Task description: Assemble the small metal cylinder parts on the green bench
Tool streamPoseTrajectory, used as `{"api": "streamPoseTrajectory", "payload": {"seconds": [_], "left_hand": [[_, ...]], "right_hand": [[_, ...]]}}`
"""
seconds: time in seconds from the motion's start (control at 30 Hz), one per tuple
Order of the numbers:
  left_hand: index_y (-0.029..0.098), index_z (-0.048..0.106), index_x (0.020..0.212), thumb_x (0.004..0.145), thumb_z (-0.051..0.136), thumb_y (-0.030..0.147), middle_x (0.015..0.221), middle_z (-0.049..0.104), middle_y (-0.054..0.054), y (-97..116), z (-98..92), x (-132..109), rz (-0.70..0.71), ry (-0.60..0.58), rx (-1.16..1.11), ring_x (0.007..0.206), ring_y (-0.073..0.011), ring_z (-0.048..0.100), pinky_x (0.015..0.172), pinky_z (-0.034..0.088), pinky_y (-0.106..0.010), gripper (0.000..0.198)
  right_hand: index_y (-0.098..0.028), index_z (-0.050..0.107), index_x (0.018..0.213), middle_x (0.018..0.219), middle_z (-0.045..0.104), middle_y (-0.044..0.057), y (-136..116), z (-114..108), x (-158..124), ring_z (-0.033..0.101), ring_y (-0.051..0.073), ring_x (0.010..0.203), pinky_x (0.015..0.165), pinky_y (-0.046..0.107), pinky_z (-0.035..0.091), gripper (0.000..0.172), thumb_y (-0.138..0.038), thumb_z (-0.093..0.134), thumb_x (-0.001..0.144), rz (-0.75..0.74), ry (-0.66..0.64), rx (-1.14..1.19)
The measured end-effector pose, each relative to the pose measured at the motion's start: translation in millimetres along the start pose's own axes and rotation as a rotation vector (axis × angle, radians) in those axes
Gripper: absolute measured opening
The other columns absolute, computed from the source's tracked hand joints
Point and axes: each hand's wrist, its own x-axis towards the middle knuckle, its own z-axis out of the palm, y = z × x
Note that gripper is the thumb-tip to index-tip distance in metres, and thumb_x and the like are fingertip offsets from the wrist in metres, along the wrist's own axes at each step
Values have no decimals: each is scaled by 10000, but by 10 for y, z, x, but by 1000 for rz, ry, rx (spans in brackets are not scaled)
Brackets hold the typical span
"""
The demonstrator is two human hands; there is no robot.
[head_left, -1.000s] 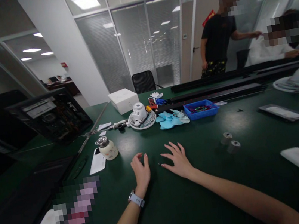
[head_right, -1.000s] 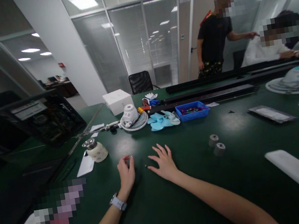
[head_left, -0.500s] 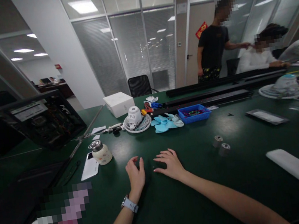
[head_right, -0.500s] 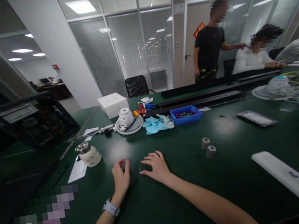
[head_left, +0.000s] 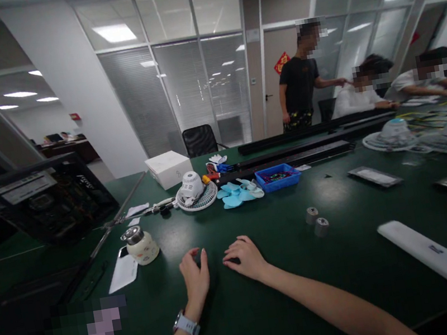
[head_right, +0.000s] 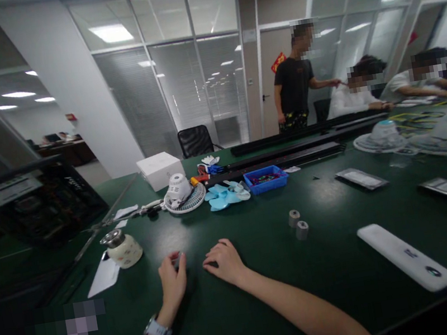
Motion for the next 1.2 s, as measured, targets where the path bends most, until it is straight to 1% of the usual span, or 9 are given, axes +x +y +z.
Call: {"api": "streamPoseTrajectory", "payload": {"seconds": [0.1,0.2,0.3,0.43,0.53,0.73,0.9,1.1,1.2], "left_hand": [[181,575,1007,860,420,617,997,614,-121,-5,-10,-1,-2,-17,-1,994,-299,545,924,439,-517,486],[172,577,1026,862,427,616,1014,613,-126,-20,-15,-1,-18,-38,-2,1001,-302,539,914,445,-515,496],[169,580,1031,865,436,605,1022,615,-127,-36,-11,1,-11,-52,6,1002,-299,537,909,448,-511,488],[164,586,1040,867,447,595,1034,614,-130,-56,-2,3,-4,-60,9,1008,-301,537,905,451,-507,485],[168,586,1043,871,451,583,1041,611,-130,-68,3,4,2,-63,6,1010,-302,538,917,444,-511,469],[151,595,1036,866,440,599,1029,614,-132,-81,13,1,4,-58,22,1013,-301,531,923,439,-503,504],[156,599,1045,865,448,593,1034,612,-125,-80,13,-6,1,-67,20,1016,-298,530,906,450,-490,496],[151,603,1032,858,452,592,1016,609,-126,-47,17,-6,3,-43,22,1009,-300,522,918,440,-496,497],[156,603,1038,858,456,588,1019,609,-124,-46,19,-8,0,-57,19,1004,-299,522,911,444,-494,491]], "right_hand": [[-321,744,937,1033,745,-14,121,-316,-57,638,180,1045,1058,445,333,155,-337,603,874,5,100,-13],[-294,739,932,1084,729,16,461,-858,-188,623,222,1081,1046,494,327,197,-370,565,880,97,313,-134],[-265,747,863,1104,717,56,939,-1400,-436,591,277,1113,996,517,343,261,-436,550,852,299,537,-318],[-253,761,831,1074,715,92,1438,-1766,-824,587,325,1060,912,524,367,336,-505,541,803,602,551,-466],[-262,768,830,1047,722,95,1572,-1809,-977,591,336,1030,874,510,372,334,-519,564,765,714,496,-476],[-274,771,878,995,736,76,1521,-1805,-956,617,321,1000,834,456,401,364,-529,528,786,783,389,-433],[-251,759,959,988,733,91,1475,-1787,-918,628,299,984,820,416,415,392,-508,493,828,759,447,-490],[-260,767,930,880,733,94,1486,-1731,-884,652,294,878,745,388,432,384,-515,503,816,810,361,-453],[-247,764,951,829,734,90,1493,-1713,-875,662,281,823,714,364,439,392,-512,512,811,851,383,-393]]}}
